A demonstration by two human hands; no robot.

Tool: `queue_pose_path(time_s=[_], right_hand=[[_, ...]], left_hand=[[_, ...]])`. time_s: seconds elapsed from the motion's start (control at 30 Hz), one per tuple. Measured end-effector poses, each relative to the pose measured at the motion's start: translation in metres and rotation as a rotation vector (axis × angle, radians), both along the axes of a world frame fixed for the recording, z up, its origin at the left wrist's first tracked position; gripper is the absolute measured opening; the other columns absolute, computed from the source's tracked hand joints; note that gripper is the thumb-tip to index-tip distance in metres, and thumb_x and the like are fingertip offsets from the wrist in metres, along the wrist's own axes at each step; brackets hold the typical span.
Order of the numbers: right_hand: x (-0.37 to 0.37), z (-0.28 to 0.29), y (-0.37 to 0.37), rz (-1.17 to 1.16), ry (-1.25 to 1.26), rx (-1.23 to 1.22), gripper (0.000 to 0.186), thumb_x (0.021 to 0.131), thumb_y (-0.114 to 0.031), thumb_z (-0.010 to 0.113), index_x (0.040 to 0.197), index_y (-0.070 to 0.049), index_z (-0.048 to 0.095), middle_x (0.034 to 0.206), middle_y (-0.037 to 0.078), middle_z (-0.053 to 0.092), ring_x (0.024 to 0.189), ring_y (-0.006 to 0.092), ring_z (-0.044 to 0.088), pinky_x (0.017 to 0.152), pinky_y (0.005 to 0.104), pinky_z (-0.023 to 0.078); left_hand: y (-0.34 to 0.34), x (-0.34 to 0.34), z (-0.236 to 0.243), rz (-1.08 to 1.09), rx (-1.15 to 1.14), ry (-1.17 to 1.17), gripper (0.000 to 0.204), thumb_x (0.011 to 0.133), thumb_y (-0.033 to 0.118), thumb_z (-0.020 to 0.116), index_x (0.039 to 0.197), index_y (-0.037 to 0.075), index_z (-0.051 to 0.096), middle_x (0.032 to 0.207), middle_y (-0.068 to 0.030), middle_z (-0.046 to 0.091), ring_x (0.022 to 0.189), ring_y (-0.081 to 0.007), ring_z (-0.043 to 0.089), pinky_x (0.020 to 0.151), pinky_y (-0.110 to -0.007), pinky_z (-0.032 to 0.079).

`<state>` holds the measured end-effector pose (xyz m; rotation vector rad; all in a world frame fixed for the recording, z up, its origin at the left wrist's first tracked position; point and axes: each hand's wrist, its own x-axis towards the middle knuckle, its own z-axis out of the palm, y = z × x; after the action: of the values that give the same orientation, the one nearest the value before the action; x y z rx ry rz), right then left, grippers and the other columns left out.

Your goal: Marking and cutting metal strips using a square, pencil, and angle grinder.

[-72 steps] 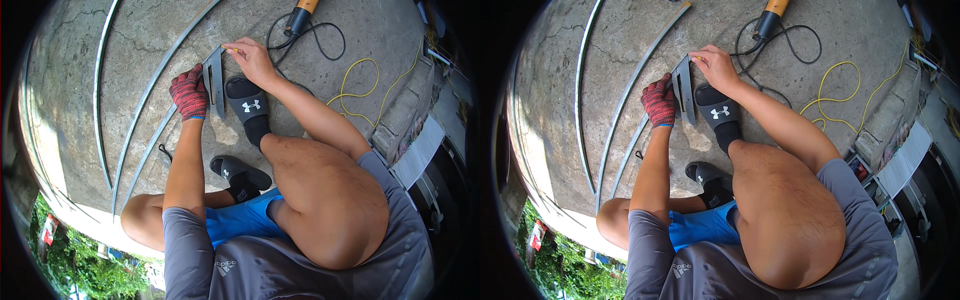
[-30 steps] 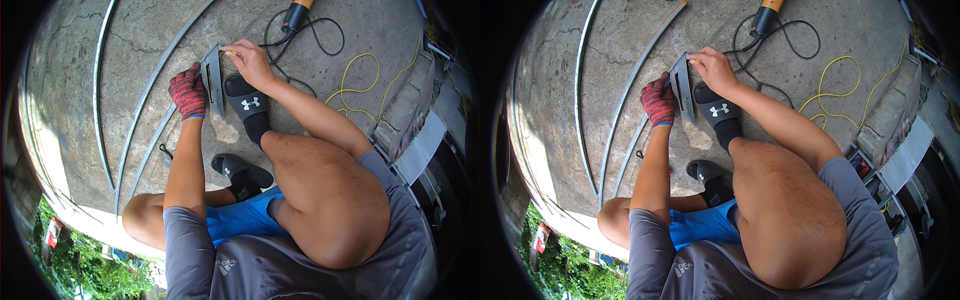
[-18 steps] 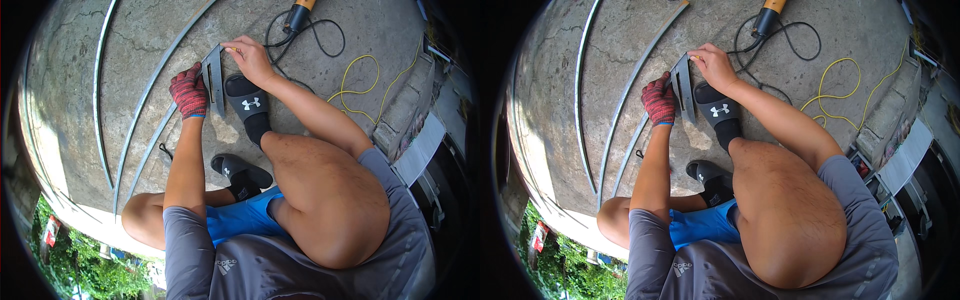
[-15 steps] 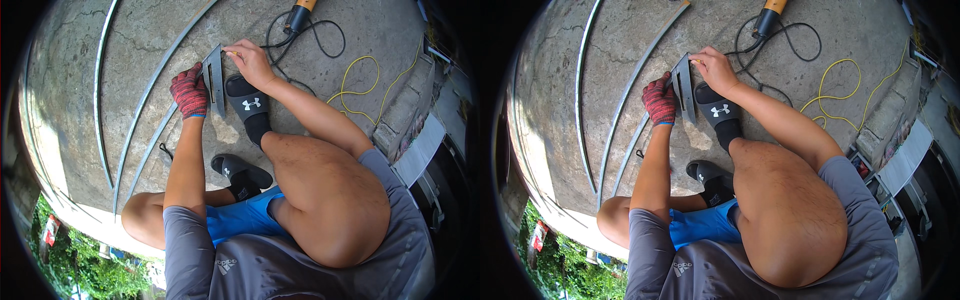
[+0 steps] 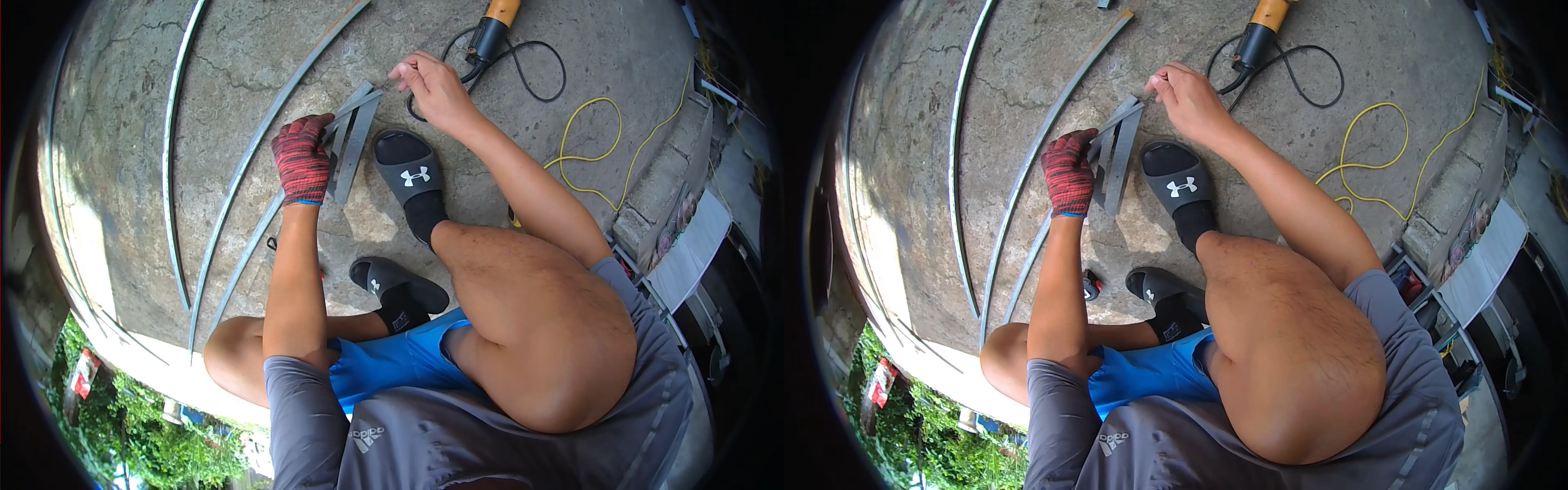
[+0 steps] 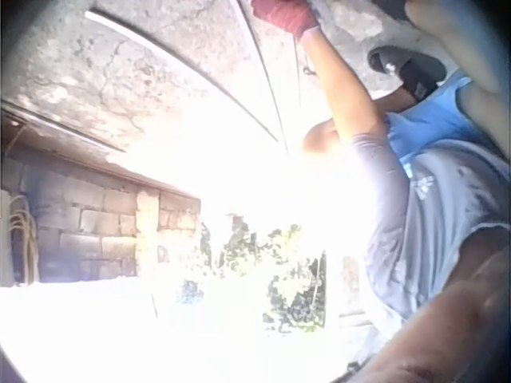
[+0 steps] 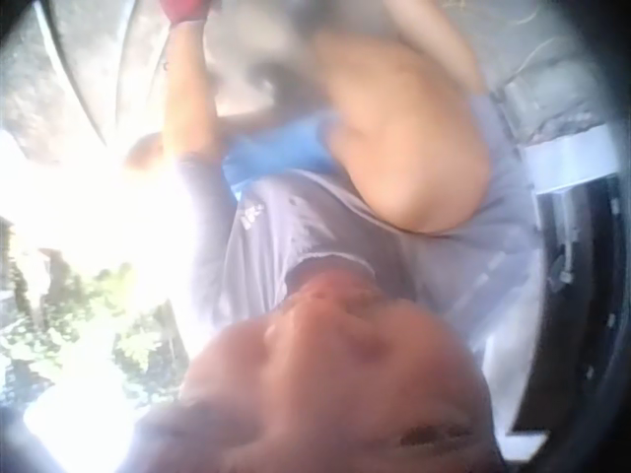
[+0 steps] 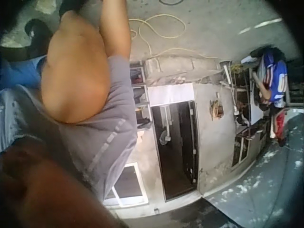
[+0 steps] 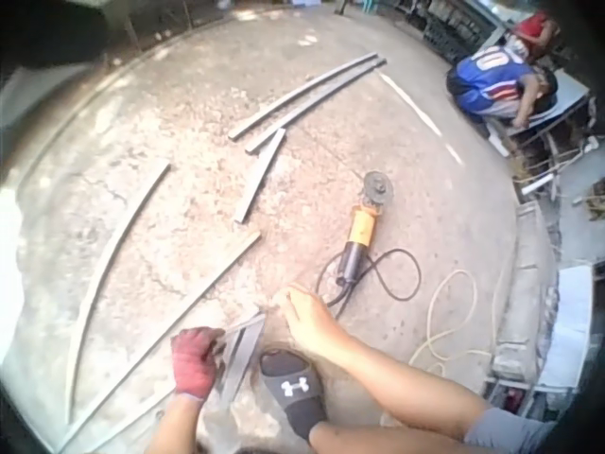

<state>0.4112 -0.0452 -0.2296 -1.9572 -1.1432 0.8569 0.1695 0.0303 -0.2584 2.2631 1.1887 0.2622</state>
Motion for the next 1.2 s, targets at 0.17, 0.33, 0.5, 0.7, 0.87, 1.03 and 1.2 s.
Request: queue_pose_path(time_s=[0.17, 0.33, 0.5, 0.7, 0.87, 1.03, 1.2], right_hand=[[-0.011, 0.009, 0.007, 0.473, 0.021, -0.141, 0.026, 0.095, -0.022, 0.061, 0.107, 0.000, 0.068, 0.102, 0.020, 0.068, 0.098, 0.0354, 0.064, 0.089, 0.0416, 0.049], [-0.001, 0.019, 0.002, 0.542, 0.056, -0.318, 0.029, 0.089, -0.021, 0.069, 0.106, 0.002, 0.067, 0.091, 0.023, 0.069, 0.087, 0.0376, 0.066, 0.078, 0.0445, 0.049], [0.046, 0.027, -0.006, 0.266, -0.010, -0.444, 0.023, 0.092, -0.017, 0.067, 0.105, 0.002, 0.065, 0.087, 0.015, 0.068, 0.085, 0.0240, 0.068, 0.075, 0.0377, 0.050], [0.056, 0.001, -0.017, -0.284, 0.539, -0.019, 0.025, 0.095, -0.011, 0.066, 0.115, 0.001, 0.058, 0.100, 0.008, 0.069, 0.097, 0.0154, 0.069, 0.078, 0.0289, 0.051], [0.053, -0.002, -0.015, -0.419, 0.727, -0.050, 0.020, 0.094, -0.009, 0.067, 0.110, -0.006, 0.056, 0.102, 0.007, 0.069, 0.096, 0.0108, 0.066, 0.066, 0.0243, 0.043], [0.021, -0.005, -0.008, -0.414, 0.901, -0.063, 0.019, 0.094, -0.008, 0.068, 0.108, -0.006, 0.056, 0.101, 0.007, 0.070, 0.086, 0.0092, 0.063, 0.064, 0.0236, 0.042], [-0.034, -0.019, -0.011, -0.388, 0.988, -0.178, 0.020, 0.092, -0.009, 0.070, 0.106, -0.006, 0.056, 0.096, 0.006, 0.070, 0.076, 0.0065, 0.059, 0.060, 0.0219, 0.041]], left_hand=[[0.015, 0.024, 0.036, -0.363, 0.029, -0.092, 0.036, 0.071, -0.002, 0.063, 0.101, 0.017, 0.072, 0.101, -0.0044, 0.071, 0.098, -0.0277, 0.064, 0.086, -0.041, 0.046], [0.015, 0.033, 0.037, -0.229, 0.005, -0.302, 0.028, 0.080, 0.007, 0.067, 0.107, 0.015, 0.070, 0.105, -0.0067, 0.070, 0.103, -0.0290, 0.062, 0.091, -0.043, 0.045], [0.008, -0.014, -0.012, 0.297, -0.182, 0.022, 0.034, 0.083, 0.017, 0.073, 0.116, 0.011, 0.065, 0.112, -0.0161, 0.063, 0.107, -0.0335, 0.060, 0.093, -0.044, 0.048], [-0.002, -0.018, -0.023, 0.010, -0.272, 0.368, 0.041, 0.079, 0.022, 0.078, 0.116, 0.010, 0.065, 0.107, -0.0159, 0.065, 0.105, -0.0369, 0.059, 0.093, -0.046, 0.048], [0.008, -0.023, -0.017, 0.103, -0.632, 0.143, 0.040, 0.086, 0.019, 0.072, 0.122, 0.010, 0.057, 0.116, -0.0188, 0.066, 0.105, -0.0406, 0.062, 0.091, -0.045, 0.050], [0.007, -0.015, -0.012, 0.127, -0.728, 0.107, 0.047, 0.088, 0.019, 0.072, 0.129, 0.010, 0.051, 0.115, -0.0213, 0.067, 0.109, -0.0380, 0.064, 0.092, -0.043, 0.050], [0.006, -0.009, -0.024, 0.039, -0.461, 0.122, 0.036, 0.081, 0.017, 0.075, 0.114, 0.009, 0.063, 0.110, -0.0173, 0.066, 0.103, -0.0376, 0.062, 0.092, -0.045, 0.049]])
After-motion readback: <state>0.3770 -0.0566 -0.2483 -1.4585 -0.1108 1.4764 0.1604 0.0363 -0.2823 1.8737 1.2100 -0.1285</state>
